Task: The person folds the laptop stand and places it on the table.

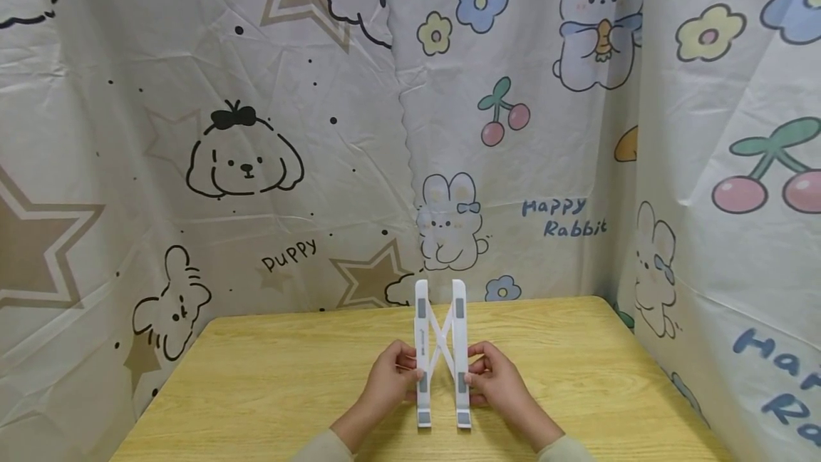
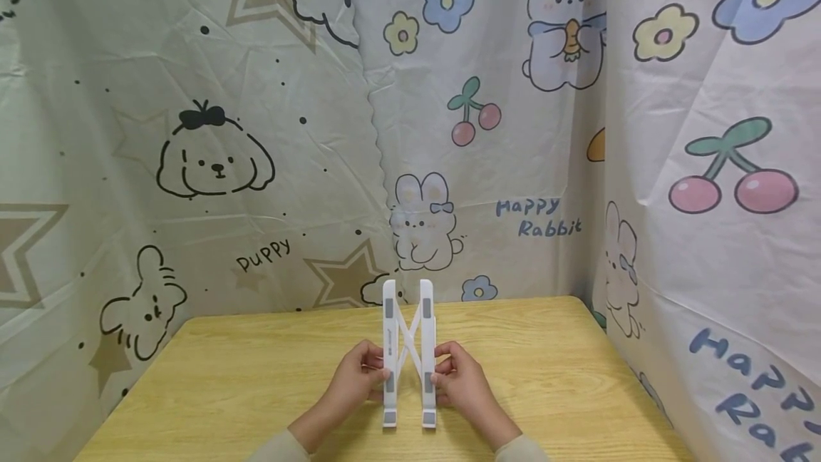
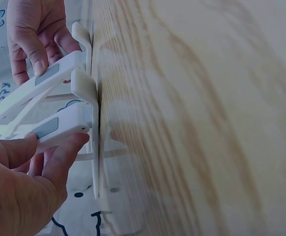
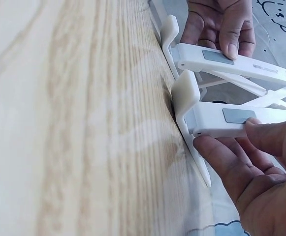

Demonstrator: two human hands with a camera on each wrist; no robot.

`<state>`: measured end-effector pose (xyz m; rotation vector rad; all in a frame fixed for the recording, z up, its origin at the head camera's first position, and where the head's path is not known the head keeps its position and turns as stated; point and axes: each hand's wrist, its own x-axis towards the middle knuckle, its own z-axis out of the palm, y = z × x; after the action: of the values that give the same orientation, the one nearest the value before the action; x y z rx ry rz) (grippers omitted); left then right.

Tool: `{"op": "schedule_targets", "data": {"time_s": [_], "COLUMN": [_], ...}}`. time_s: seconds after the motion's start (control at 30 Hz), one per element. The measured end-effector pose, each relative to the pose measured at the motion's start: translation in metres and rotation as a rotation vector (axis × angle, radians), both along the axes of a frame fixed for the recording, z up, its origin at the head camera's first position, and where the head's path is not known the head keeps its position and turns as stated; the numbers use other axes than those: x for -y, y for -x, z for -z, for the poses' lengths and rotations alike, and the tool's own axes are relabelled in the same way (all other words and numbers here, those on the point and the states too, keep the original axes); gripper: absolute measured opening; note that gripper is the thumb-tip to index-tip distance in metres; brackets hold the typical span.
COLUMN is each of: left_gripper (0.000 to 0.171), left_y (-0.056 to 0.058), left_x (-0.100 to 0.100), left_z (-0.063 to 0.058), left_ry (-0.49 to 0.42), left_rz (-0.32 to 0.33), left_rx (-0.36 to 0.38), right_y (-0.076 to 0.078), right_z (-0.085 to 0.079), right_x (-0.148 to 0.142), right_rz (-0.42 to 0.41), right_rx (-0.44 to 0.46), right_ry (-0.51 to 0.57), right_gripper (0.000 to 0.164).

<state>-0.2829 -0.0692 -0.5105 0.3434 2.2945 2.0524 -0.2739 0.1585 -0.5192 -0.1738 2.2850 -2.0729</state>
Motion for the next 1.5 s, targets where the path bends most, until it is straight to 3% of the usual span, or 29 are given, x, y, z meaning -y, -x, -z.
{"op": "schedule_targets", "data": {"time_s": [1.17, 1.5], "left_gripper": [0.026, 0.023], "left_y": [0.004, 0.007], "left_x": [-0.019, -0.022], "left_z": [0.004, 0.004], "left_ry": [0.006, 0.047], "left_rz": [-0.028, -0.022], "left_rx": [-0.006, -0.023], "right_y": [0.003, 0.007], "right_z": [0.001, 0.005], "right_x": [0.013, 0.018], "right_rz": [-0.028, -0.02], "right_rx": [-0.008, 0.001], "right_ry": [-0.015, 0.009], "right_gripper": [0.035, 0.034]}}
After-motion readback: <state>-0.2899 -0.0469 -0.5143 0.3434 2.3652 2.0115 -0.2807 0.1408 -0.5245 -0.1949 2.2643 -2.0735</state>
